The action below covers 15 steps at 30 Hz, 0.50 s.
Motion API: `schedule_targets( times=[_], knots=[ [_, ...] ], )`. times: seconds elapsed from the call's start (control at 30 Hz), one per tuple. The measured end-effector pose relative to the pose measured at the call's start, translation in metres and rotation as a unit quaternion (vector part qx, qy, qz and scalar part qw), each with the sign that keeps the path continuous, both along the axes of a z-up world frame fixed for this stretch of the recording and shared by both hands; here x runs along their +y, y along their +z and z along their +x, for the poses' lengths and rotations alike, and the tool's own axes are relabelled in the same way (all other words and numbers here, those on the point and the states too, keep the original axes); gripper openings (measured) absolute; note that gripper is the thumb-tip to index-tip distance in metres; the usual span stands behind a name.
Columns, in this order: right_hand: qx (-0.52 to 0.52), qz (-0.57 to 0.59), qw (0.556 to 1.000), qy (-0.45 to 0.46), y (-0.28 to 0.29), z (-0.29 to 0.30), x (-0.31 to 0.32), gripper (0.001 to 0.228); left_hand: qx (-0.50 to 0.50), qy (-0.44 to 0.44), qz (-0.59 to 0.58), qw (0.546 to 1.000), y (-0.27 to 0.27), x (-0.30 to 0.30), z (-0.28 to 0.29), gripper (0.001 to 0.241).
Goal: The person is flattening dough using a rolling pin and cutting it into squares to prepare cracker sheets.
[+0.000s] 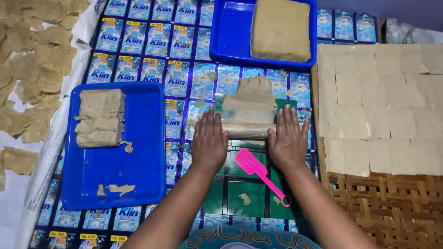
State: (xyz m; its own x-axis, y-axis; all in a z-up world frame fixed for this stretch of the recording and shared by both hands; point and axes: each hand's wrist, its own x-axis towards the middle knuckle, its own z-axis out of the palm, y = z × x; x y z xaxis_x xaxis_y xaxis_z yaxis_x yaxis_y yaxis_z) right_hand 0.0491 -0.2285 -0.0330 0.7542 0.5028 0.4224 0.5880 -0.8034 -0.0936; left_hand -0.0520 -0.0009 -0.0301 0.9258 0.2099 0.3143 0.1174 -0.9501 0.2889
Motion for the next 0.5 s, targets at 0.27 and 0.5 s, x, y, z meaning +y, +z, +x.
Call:
schedule_targets(
  times=[0.27,0.5],
  knots=[
    [0.072,-0.016,0.997,-0.022,-0.003,0.057,0.028,0.064,-0.011,0.085,0.013,0.996,0.007,0.010,0.059,0.051],
    [0.209,-0.034,0.977,-0.032,0.041,0.102,0.057,0.066,0.151,0.108,-0.032,0.982,0.050,0.029,0.115,0.060]
  ],
)
